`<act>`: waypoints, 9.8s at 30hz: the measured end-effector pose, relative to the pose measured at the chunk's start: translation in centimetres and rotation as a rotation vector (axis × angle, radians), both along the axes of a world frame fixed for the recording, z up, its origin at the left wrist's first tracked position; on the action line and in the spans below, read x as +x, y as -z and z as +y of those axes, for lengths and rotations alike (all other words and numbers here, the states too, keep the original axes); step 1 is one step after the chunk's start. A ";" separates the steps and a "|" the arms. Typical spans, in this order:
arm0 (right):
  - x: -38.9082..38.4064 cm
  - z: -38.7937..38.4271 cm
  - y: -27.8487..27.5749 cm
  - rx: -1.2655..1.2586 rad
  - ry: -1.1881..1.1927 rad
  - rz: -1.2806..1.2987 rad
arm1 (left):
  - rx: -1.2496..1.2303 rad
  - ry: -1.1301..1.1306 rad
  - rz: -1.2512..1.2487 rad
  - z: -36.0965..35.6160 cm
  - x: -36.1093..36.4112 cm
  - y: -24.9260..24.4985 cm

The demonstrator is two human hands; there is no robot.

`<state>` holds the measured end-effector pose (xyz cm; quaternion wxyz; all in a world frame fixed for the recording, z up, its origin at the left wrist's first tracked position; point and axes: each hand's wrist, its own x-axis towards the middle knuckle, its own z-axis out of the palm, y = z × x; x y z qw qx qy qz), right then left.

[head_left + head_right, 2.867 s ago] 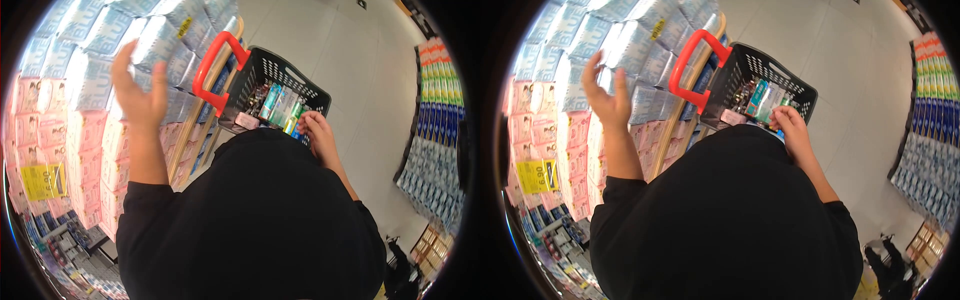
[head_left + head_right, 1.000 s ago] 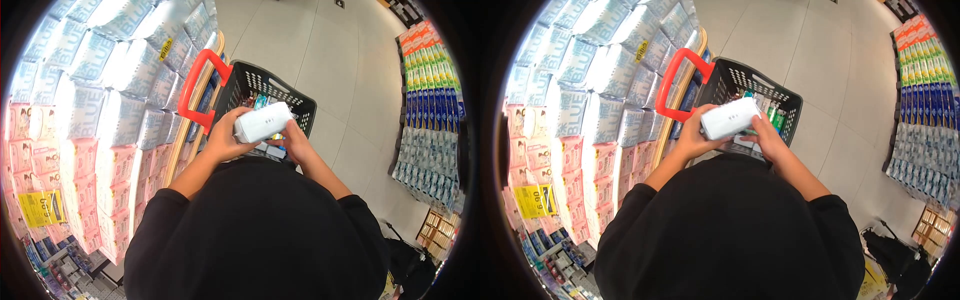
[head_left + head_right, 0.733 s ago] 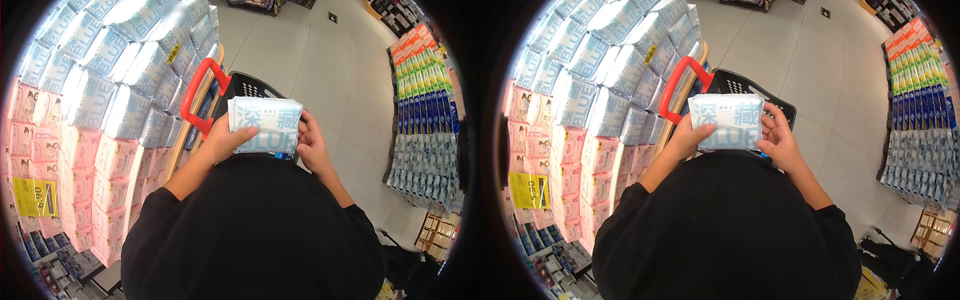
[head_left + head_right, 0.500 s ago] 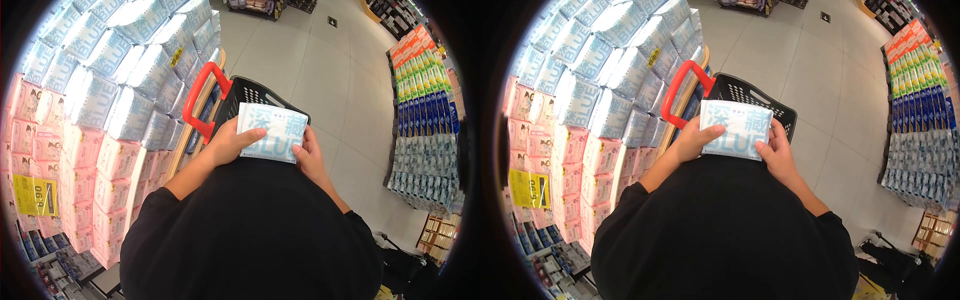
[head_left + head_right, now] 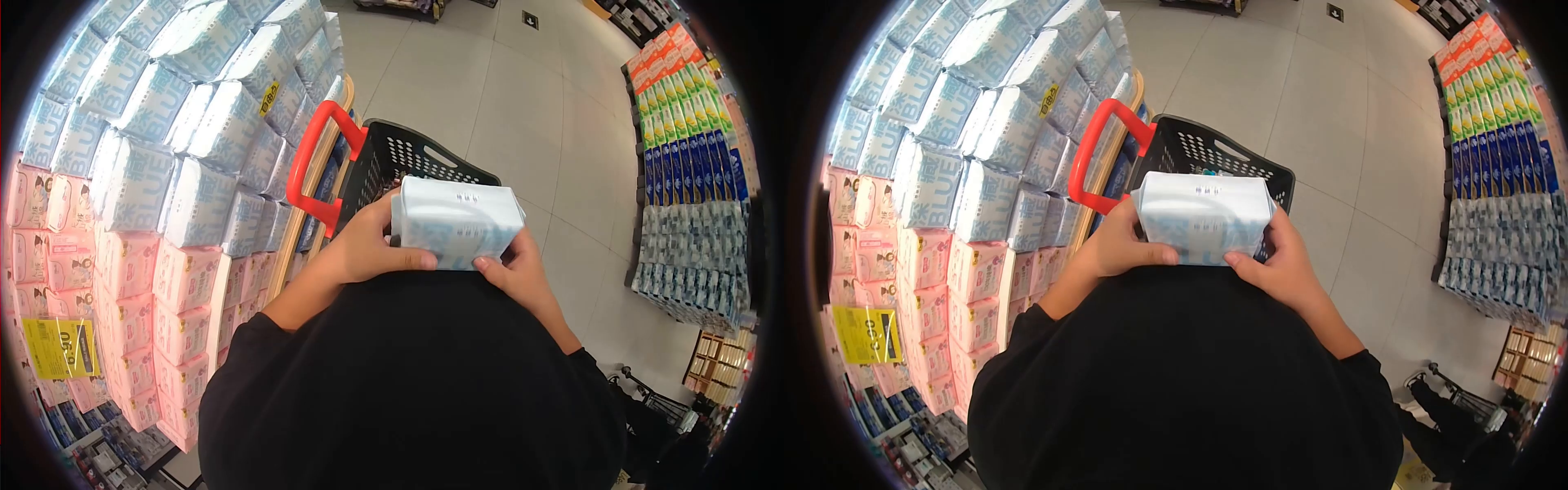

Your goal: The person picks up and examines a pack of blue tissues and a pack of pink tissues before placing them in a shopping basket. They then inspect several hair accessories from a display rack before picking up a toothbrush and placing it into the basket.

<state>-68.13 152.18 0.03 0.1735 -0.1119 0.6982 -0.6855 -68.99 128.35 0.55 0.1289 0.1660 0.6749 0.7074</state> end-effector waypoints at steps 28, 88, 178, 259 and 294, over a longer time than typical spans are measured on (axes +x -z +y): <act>-1.6 -0.4 3.4 -0.149 0.155 -0.182 | 0.117 -0.264 -0.217 1.3 0.3 3.6; -2.0 -0.3 8.2 -0.006 -0.111 -0.221 | -1.749 -1.134 0.462 -21.9 -7.9 -9.7; -1.3 3.5 27.9 0.113 0.158 -1.132 | -0.801 0.184 -0.271 2.0 -5.7 22.9; 19.2 -29.1 0.7 -0.068 -1.065 0.711 | -0.183 -1.535 0.438 -22.9 45.7 -5.1; -2.7 -29.2 14.9 0.039 0.253 -0.014 | -0.658 -0.933 0.078 -10.8 35.7 4.6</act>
